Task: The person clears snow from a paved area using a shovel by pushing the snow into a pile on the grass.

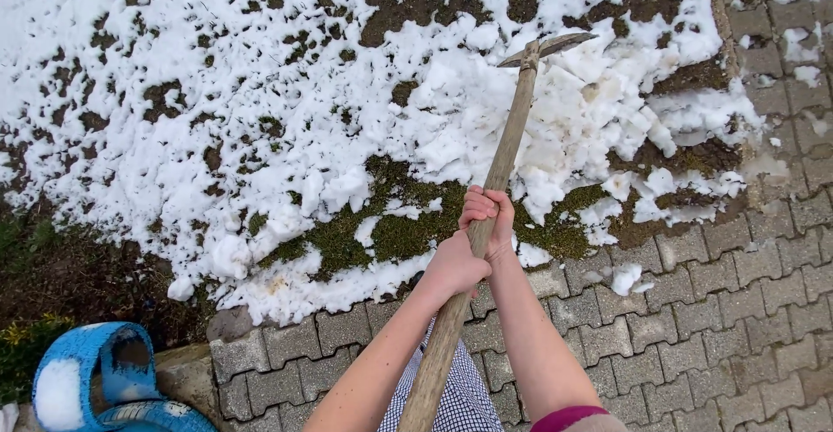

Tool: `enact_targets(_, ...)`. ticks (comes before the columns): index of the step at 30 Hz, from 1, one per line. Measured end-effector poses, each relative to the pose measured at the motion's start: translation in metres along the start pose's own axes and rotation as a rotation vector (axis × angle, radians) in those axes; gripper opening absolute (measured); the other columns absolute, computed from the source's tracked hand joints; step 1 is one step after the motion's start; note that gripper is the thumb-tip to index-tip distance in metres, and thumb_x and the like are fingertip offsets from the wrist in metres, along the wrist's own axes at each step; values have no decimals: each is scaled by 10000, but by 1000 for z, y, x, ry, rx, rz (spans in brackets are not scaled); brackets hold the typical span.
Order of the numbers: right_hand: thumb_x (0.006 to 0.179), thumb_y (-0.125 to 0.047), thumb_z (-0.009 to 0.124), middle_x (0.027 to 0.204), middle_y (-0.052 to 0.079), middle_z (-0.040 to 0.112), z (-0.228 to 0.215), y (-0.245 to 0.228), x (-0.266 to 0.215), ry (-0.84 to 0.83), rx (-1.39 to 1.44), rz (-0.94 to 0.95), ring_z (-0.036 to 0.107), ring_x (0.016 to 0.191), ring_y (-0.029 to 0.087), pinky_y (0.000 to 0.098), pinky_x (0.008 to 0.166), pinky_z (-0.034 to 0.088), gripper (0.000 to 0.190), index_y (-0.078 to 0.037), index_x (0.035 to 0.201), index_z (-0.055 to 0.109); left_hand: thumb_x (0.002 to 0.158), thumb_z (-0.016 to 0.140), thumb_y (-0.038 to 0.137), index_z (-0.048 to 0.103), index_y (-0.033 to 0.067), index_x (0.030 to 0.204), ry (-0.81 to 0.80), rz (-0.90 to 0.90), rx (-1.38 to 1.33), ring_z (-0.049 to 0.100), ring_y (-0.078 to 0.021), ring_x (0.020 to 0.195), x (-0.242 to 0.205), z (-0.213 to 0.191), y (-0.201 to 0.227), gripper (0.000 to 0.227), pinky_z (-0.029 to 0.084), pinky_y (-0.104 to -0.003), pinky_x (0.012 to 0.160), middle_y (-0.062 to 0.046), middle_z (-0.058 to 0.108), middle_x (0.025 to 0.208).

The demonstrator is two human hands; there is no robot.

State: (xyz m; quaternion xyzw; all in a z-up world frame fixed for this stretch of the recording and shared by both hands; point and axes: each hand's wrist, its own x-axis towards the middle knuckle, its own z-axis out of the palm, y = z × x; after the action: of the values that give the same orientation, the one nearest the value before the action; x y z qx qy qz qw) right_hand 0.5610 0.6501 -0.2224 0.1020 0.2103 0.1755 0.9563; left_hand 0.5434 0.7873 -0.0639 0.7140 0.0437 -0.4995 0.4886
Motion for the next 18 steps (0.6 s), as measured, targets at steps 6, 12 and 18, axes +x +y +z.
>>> enact_targets(6,978,-122,610,795,-106,445,-17,41,19,223,-215,13,504,667,-7,178,697,493,161,-73,1126,570,684,668,19,550,-60,977,24,0,-854,563,-194,386,-20,-9,-67,325,498,-336,395,-86,514,567)
enact_targets(12,916,-82,734,745,-95,500,-51,134,47,599,-565,109,528,600,-1,191,603,528,208,-104,1000,545,768,635,98,523,152,971,-192,-65,-1357,401,-68,453,-42,-17,-190,239,439,-253,481,67,377,635)
enact_targets(18,828,-13,713,558,-27,510,-88,248,22,873,-750,293,473,448,69,216,438,499,244,-119,823,494,748,501,-2,509,28,975,-176,-55,-1866,357,-84,386,-105,-6,-281,230,326,-248,330,-1,394,605)
